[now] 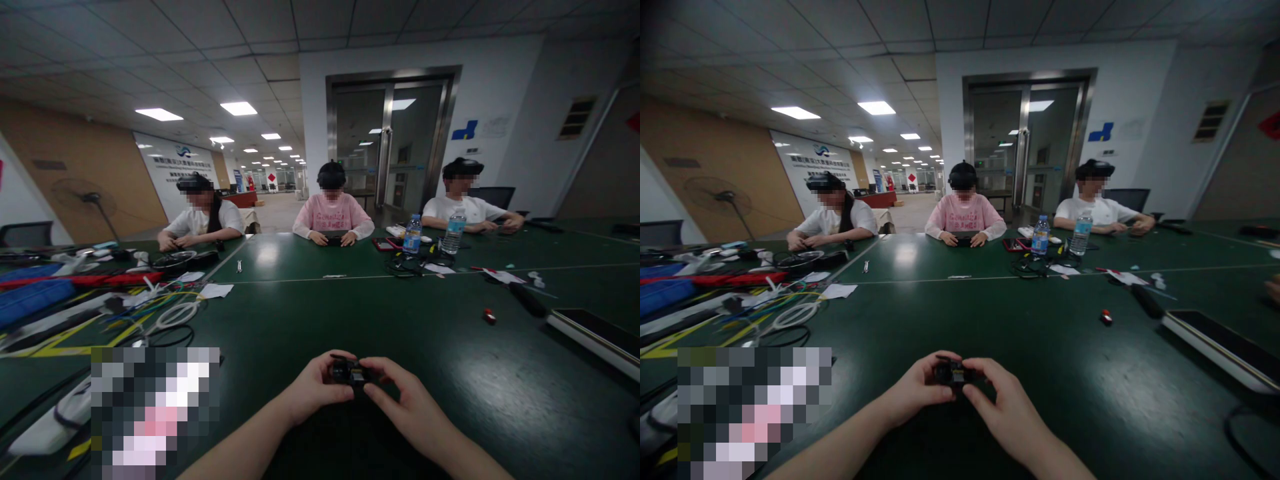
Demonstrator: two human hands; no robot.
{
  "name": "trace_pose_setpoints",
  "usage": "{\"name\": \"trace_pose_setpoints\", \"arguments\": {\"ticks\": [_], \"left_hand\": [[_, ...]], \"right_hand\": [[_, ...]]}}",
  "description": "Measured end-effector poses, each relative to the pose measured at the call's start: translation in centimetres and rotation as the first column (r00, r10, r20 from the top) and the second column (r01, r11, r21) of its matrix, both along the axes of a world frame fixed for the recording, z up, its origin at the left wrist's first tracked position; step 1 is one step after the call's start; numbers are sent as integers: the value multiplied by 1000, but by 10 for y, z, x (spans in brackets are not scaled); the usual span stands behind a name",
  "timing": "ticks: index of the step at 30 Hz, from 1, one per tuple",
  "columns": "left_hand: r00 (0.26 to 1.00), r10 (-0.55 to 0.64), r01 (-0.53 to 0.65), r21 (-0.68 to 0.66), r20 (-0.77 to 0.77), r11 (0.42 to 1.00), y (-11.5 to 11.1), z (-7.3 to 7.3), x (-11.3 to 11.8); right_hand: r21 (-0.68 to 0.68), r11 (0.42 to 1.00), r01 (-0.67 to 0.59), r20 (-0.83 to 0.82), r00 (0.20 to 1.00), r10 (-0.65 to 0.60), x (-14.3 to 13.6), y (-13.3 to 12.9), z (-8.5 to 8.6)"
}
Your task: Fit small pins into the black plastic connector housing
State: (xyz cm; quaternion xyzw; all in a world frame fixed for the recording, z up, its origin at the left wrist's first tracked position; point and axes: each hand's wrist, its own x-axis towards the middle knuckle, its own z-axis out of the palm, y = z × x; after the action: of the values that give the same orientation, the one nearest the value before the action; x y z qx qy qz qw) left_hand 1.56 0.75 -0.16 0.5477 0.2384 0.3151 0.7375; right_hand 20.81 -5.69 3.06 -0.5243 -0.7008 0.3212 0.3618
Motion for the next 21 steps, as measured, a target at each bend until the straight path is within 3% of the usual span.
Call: {"name": "trace_pose_setpoints", "arguments": {"ticks": [21], "left_hand": [[996,-48,56,116,-70,992,-2,5,-1]], "right_hand": [[-2,999,-48,-42,998,48,-3,1,-3]]}}
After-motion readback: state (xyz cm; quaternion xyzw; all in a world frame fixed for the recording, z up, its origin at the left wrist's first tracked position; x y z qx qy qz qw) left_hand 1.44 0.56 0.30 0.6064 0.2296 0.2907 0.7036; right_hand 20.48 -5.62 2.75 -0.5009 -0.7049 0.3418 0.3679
